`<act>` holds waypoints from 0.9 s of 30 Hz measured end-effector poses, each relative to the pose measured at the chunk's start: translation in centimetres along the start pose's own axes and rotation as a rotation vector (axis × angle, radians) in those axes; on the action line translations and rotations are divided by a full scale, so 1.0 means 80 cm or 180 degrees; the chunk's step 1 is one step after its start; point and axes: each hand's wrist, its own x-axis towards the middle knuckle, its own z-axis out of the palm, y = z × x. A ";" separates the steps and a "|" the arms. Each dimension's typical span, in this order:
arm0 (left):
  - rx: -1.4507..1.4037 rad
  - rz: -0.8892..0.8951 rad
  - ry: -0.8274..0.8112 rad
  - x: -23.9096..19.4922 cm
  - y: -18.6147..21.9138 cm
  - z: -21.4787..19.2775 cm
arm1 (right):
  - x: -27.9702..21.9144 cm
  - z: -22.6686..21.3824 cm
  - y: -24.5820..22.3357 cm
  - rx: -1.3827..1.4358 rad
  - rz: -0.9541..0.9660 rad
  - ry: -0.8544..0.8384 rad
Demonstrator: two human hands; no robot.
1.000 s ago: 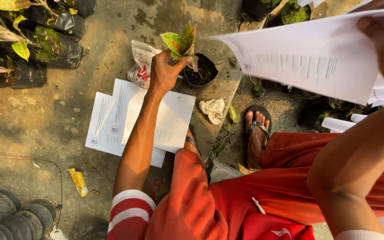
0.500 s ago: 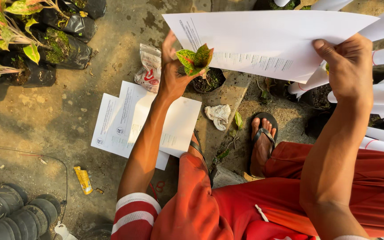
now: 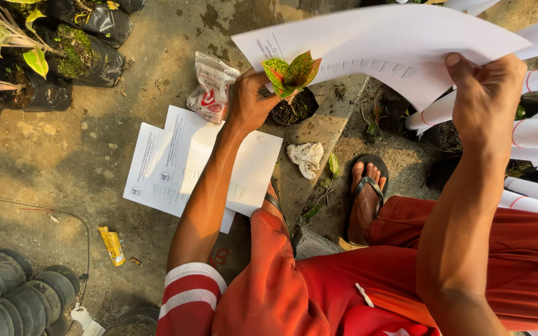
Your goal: The person wraps small potted plants with white paper, securing them with rubber bands. They handle each plant individually, folding the paper around the foliage and pot, then placing the wrapped units upright in a row.
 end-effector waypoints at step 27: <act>-0.0180 0.0381 0.0257 0.008 0.012 0.018 | -0.108 0.009 -0.037 -0.1258 0.0721 -0.0136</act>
